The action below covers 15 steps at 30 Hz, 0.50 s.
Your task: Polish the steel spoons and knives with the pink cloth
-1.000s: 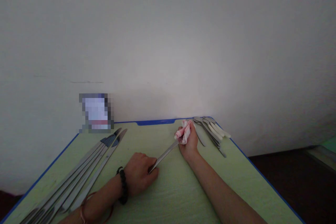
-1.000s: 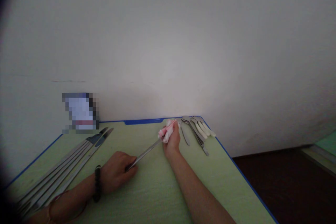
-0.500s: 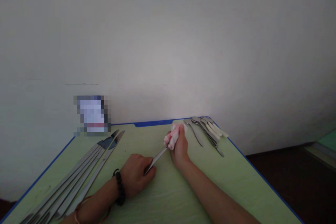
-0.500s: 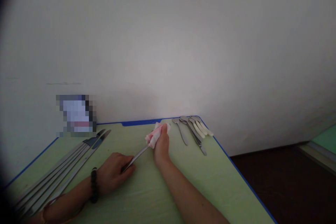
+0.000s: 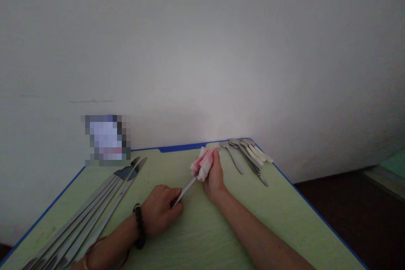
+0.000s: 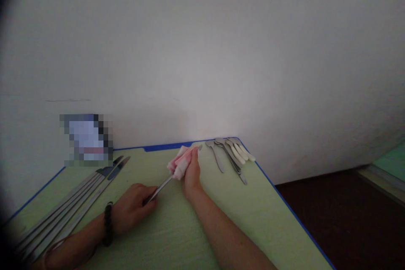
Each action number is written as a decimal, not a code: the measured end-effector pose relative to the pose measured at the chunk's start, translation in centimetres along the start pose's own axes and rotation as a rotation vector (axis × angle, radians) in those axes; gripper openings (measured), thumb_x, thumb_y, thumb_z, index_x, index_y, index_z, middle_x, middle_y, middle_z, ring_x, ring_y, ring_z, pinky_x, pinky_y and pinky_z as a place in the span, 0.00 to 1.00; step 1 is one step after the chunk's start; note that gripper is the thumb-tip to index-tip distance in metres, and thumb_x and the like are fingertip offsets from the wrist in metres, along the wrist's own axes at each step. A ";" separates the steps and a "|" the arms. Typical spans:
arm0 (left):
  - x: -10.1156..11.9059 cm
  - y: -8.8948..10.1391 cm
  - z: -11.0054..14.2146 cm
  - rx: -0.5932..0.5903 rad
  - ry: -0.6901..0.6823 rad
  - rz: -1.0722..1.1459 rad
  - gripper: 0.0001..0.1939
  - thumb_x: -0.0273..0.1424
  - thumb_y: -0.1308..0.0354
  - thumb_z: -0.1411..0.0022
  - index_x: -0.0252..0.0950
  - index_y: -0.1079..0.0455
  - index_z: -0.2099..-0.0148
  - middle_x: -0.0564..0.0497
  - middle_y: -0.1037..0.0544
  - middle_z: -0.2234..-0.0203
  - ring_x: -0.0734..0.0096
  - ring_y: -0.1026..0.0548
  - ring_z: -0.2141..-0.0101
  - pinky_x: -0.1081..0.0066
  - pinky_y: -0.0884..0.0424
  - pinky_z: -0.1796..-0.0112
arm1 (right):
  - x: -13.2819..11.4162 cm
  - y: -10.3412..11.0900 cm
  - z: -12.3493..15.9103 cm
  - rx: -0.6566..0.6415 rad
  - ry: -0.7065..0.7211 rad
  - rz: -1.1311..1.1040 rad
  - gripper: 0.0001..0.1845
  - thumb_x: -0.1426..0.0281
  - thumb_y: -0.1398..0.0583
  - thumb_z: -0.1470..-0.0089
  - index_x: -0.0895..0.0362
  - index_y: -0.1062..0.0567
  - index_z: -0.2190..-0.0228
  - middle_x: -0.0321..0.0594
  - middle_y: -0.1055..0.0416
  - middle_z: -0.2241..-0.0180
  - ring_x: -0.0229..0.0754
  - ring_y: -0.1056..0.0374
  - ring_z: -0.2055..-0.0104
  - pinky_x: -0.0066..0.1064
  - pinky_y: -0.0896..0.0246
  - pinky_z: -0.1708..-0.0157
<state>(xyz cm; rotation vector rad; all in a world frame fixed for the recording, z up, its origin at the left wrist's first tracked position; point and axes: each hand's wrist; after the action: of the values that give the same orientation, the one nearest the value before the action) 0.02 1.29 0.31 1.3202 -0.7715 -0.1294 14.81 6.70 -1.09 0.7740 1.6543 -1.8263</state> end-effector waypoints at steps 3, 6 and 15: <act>0.3 0.3 0.0 -0.020 -0.007 -0.036 0.10 0.30 0.55 0.47 0.37 0.47 0.80 0.58 0.45 0.86 0.76 0.44 0.82 0.74 0.47 0.76 | -1.1 -0.2 0.1 0.033 -0.059 -0.148 0.26 0.45 0.50 0.53 0.55 0.38 0.81 0.30 0.40 0.89 0.34 0.45 0.87 0.26 0.52 0.86; 0.4 0.5 0.0 -0.039 -0.007 -0.042 0.10 0.29 0.55 0.48 0.37 0.48 0.80 0.58 0.46 0.86 0.76 0.45 0.82 0.73 0.48 0.76 | -1.7 0.2 -0.2 0.055 -0.061 -0.196 0.25 0.46 0.51 0.51 0.54 0.37 0.80 0.29 0.42 0.89 0.33 0.47 0.88 0.26 0.52 0.86; 0.2 0.1 0.3 0.000 -0.038 -0.029 0.11 0.31 0.57 0.44 0.38 0.47 0.78 0.57 0.41 0.85 0.74 0.42 0.82 0.73 0.48 0.75 | -1.3 0.8 -0.8 -0.008 -0.080 -0.193 0.21 0.48 0.47 0.53 0.53 0.36 0.74 0.28 0.40 0.88 0.33 0.45 0.88 0.24 0.56 0.87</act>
<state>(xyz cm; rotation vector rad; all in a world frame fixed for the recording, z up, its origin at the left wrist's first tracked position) -0.06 0.97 0.43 1.3320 -0.7849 -0.1779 16.33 7.44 -0.73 0.5457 1.7342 -1.9529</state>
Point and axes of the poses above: each hand's wrist, its own z-axis away from the middle knuckle, its own y-axis out of the back of the hand, x = y × z
